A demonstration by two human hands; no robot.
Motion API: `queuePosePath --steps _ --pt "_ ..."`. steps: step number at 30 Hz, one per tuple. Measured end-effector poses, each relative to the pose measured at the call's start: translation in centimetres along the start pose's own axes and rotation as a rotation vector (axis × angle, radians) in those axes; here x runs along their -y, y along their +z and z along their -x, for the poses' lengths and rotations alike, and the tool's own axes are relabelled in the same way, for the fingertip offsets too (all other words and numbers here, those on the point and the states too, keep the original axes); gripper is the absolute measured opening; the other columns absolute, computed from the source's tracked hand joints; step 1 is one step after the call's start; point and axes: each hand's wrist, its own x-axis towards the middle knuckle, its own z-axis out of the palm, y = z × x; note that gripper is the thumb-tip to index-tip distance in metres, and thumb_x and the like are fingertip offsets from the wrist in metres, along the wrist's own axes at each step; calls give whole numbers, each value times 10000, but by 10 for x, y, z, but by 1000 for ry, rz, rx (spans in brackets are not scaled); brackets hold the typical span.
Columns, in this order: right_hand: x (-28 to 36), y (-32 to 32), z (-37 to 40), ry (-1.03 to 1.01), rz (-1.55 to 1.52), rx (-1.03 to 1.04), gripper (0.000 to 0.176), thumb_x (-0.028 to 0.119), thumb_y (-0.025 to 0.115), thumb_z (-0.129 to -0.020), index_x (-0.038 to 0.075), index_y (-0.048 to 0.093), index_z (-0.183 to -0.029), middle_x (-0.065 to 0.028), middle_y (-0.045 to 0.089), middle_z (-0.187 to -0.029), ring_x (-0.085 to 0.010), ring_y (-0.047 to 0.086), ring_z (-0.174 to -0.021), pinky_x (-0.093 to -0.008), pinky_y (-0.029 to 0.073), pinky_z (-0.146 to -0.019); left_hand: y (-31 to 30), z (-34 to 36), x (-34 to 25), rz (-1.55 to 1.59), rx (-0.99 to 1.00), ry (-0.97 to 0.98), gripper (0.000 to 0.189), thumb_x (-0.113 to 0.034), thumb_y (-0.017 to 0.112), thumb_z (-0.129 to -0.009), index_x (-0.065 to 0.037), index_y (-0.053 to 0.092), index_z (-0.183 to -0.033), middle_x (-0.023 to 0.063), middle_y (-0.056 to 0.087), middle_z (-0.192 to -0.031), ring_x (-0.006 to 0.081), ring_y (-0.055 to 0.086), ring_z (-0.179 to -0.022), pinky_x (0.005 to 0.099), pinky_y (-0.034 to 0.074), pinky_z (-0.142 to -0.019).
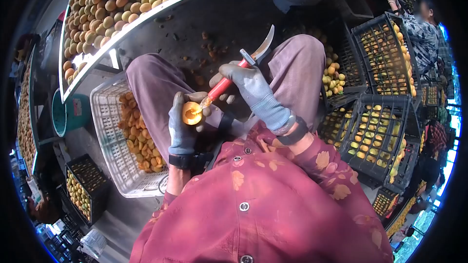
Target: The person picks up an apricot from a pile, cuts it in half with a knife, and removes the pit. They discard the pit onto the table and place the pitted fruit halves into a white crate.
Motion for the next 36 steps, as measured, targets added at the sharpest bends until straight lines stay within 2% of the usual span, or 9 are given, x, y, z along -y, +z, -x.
queuePosePath --steps 5,7,10,11,14,19,24,31,36 --pt "31 -7 14 -136 149 -76 381 302 458 -962 -11 673 -927 -83 690 -774 -93 593 -582 -216 483 -551 -1 8 -13 106 48 70 508 -382 407 -1011 73 573 -1162 127 648 -848 101 526 -561 189 416 -491" --pt "38 -24 18 -155 116 -105 389 296 459 -966 -34 661 -926 -97 664 -751 -116 590 -591 -238 486 -573 -2 15 -35 175 118 197 459 -261 556 -909 67 518 -1229 158 601 -1098 154 590 -795 218 478 -626" --pt "47 -49 21 -277 110 -173 385 285 461 -965 -40 652 -893 -112 639 -741 -167 595 -652 -273 491 -652 -25 33 -79 -70 -167 398 413 -180 568 -885 65 527 -1215 168 587 -1161 184 598 -995 255 515 -747" --pt "42 -57 15 -470 182 -293 382 283 469 -959 -44 650 -881 -129 642 -741 -182 608 -672 -277 506 -669 -44 37 -91 -138 -218 450 391 -157 559 -889 59 530 -1214 169 586 -1174 194 593 -1049 270 520 -805" --pt "49 -90 17 -459 118 -326 348 259 484 -980 -29 657 -888 -97 675 -784 -153 638 -637 -264 530 -633 -108 32 -97 -431 -570 587 451 -119 565 -877 24 519 -1302 132 586 -1271 194 571 -1110 301 449 -971" --pt "71 -101 26 -137 148 -520 342 306 543 -934 -5 647 -837 -53 598 -615 -72 461 -394 -205 362 -384 -184 21 -84 -956 -780 229 539 -143 594 -910 -9 447 -1410 157 600 -1267 169 574 -1100 275 446 -951" --pt "63 -107 18 -83 162 -496 310 270 560 -922 -16 650 -841 -40 595 -594 -64 446 -364 -201 343 -327 -142 -2 -120 -1091 -663 478 304 -139 549 -932 2 638 -1187 180 654 -1177 284 625 -1086 342 470 -939" --pt "69 -110 17 1 191 -414 293 255 564 -912 -16 656 -845 -54 616 -612 -59 439 -361 -208 338 -303 -74 -85 -194 -1215 -542 660 268 -107 557 -921 1 656 -1145 140 681 -1108 232 661 -959 346 497 -882" --pt "59 -116 11 -66 199 -388 289 235 558 -902 -21 650 -806 -69 615 -597 -62 424 -365 -205 331 -328 -78 -161 -228 -1396 -535 636 303 -258 558 -911 -92 687 -1128 147 703 -983 262 677 -910 361 507 -831"
